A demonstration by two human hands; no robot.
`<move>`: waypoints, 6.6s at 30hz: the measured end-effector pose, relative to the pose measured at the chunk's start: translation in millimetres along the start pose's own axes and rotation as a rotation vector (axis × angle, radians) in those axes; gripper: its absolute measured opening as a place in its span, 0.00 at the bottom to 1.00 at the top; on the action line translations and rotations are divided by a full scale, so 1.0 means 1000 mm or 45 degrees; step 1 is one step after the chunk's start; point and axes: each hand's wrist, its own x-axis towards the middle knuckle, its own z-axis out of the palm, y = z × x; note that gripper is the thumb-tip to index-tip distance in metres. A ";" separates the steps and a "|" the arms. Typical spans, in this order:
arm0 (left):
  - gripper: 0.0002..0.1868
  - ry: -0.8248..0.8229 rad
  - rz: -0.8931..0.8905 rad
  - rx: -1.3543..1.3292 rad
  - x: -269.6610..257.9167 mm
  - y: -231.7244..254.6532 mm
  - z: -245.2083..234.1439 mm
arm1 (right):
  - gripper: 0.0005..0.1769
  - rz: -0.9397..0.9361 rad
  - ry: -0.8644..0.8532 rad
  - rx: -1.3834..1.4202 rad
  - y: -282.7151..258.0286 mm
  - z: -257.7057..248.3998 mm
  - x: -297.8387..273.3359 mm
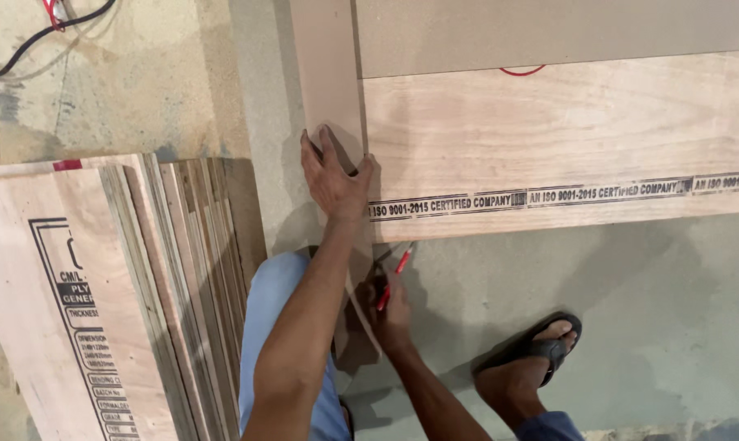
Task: The person kneels on the floor and uses a red pencil and a straight wooden batten to draw straight lines on a large plywood sheet. They reposition the batten multiple times to mark different sections and also use a tape measure to mark specific measurements on the wood.
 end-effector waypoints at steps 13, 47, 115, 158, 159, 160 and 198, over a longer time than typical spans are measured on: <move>0.21 -0.597 -0.235 -0.741 0.030 -0.063 -0.036 | 0.26 0.258 0.400 0.588 -0.018 0.044 0.019; 0.27 -0.615 -0.563 -0.842 0.010 -0.092 -0.044 | 0.23 0.293 0.467 0.560 -0.031 0.046 0.032; 0.74 -1.154 0.473 1.180 0.090 0.019 0.009 | 0.17 -0.218 0.492 0.331 -0.049 -0.098 0.188; 0.33 -0.555 0.542 0.519 0.096 -0.003 0.009 | 0.14 -0.313 0.063 0.193 -0.092 -0.037 0.328; 0.34 -0.586 0.534 0.532 0.095 -0.002 0.010 | 0.15 -0.357 0.055 0.146 -0.094 -0.037 0.334; 0.34 -0.592 0.532 0.547 0.097 -0.002 0.010 | 0.16 -0.375 0.026 0.128 -0.096 -0.035 0.342; 0.34 -0.571 0.553 0.519 0.098 -0.005 0.008 | 0.18 -0.462 0.007 -0.051 -0.095 -0.054 0.290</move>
